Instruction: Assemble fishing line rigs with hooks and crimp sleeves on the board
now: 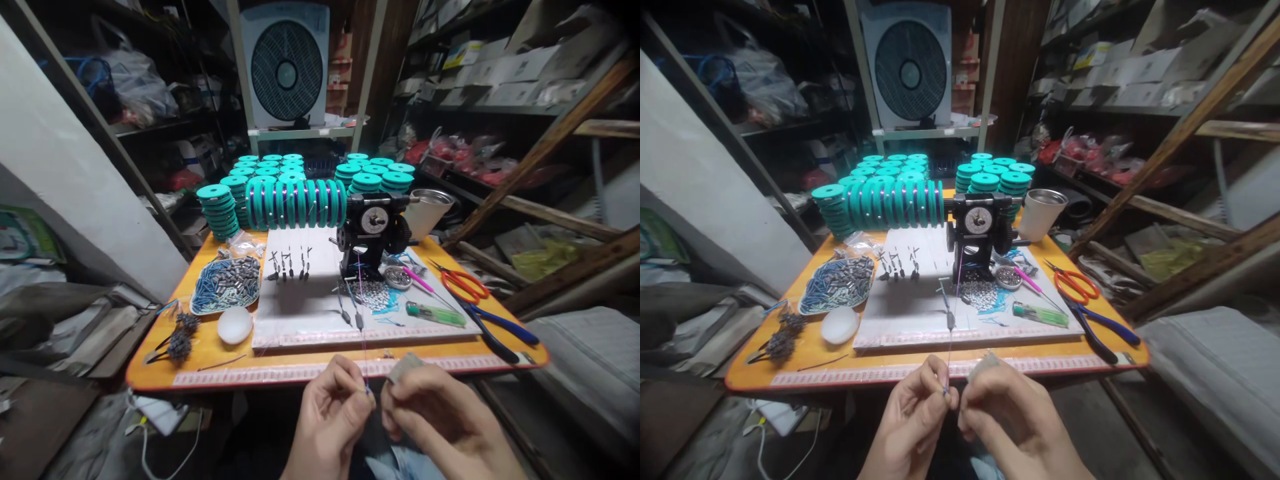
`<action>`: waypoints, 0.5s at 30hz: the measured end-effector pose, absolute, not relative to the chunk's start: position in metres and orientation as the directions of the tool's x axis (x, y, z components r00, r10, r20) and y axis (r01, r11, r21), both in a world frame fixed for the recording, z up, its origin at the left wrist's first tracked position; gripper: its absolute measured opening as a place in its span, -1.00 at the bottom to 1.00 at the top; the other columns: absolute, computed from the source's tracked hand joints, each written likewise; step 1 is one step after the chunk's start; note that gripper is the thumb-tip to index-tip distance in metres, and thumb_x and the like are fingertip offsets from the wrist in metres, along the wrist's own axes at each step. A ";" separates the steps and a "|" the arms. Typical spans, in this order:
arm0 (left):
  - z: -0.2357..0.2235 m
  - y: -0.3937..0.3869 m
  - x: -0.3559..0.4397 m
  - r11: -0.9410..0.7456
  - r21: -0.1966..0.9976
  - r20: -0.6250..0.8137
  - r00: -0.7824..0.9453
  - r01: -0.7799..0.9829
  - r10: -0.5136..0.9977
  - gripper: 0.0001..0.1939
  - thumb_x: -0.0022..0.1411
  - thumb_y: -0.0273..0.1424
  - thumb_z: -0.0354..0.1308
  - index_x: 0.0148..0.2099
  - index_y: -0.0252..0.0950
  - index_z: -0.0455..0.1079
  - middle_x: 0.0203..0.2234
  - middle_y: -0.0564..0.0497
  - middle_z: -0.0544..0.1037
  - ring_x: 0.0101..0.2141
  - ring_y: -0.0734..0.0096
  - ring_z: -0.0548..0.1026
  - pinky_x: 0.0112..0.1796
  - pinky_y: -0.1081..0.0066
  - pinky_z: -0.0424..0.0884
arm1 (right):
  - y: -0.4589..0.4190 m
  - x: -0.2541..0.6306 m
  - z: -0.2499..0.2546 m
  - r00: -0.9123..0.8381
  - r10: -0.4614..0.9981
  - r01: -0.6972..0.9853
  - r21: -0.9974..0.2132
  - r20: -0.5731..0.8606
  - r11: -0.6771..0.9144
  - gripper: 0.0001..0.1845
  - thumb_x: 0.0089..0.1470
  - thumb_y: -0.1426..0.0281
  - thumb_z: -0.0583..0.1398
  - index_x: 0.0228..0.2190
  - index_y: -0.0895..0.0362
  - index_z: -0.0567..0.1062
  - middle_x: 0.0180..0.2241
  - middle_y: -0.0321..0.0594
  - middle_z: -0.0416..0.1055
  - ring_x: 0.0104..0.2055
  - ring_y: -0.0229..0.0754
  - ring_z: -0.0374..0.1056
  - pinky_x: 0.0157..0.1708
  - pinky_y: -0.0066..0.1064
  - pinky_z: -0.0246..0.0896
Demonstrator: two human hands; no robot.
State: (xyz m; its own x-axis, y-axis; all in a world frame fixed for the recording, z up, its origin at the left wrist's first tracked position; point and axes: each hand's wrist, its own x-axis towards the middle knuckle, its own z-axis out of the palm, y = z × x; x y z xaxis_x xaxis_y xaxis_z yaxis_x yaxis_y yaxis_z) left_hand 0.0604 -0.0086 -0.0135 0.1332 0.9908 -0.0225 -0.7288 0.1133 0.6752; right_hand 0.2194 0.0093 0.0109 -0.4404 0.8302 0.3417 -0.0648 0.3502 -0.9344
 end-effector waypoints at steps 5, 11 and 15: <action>-0.011 -0.010 0.064 0.149 0.645 -0.076 0.131 -0.749 0.988 -0.74 0.10 -0.34 0.41 -0.44 -0.39 0.44 -0.35 0.08 0.27 -0.60 0.83 0.14 -0.60 0.63 -0.04 | 0.015 0.218 0.024 -0.423 0.716 0.349 -0.630 0.555 0.694 -0.73 0.15 0.59 0.16 -0.15 0.07 0.47 -0.37 -0.26 0.42 -0.38 -0.32 0.42 -0.37 -0.59 0.36; -0.017 -0.006 0.063 0.373 0.428 -0.139 0.348 -0.823 0.927 -0.83 0.09 -0.48 0.42 -0.43 -0.42 0.48 -0.51 0.09 0.42 -0.72 0.89 0.10 -0.64 0.72 0.02 | 0.018 0.232 0.010 -0.520 0.504 0.443 -0.287 0.690 0.849 -0.67 0.28 0.57 0.05 -0.04 0.19 0.52 -0.26 -0.09 0.48 -0.21 -0.21 0.48 -0.17 -0.49 0.43; -0.020 -0.003 0.066 0.510 0.298 -0.183 0.476 -0.807 0.860 -0.82 0.07 -0.49 0.43 -0.43 -0.44 0.48 -0.59 0.16 0.38 -0.73 0.87 0.06 -0.36 0.66 0.36 | 0.024 0.243 0.006 -0.623 0.352 0.426 -0.074 0.698 0.902 -0.62 0.36 0.51 -0.05 -0.07 0.23 0.55 -0.26 -0.05 0.53 -0.11 -0.12 0.48 -0.07 -0.38 0.44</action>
State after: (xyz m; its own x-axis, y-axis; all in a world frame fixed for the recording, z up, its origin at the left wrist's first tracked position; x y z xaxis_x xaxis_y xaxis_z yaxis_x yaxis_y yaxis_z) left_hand 0.0658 -0.0028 -0.0203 0.4763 0.8600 -0.1832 -0.8068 0.5103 0.2976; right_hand 0.2431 0.0236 0.0059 -0.6233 0.3518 0.6984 0.4260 0.9017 -0.0741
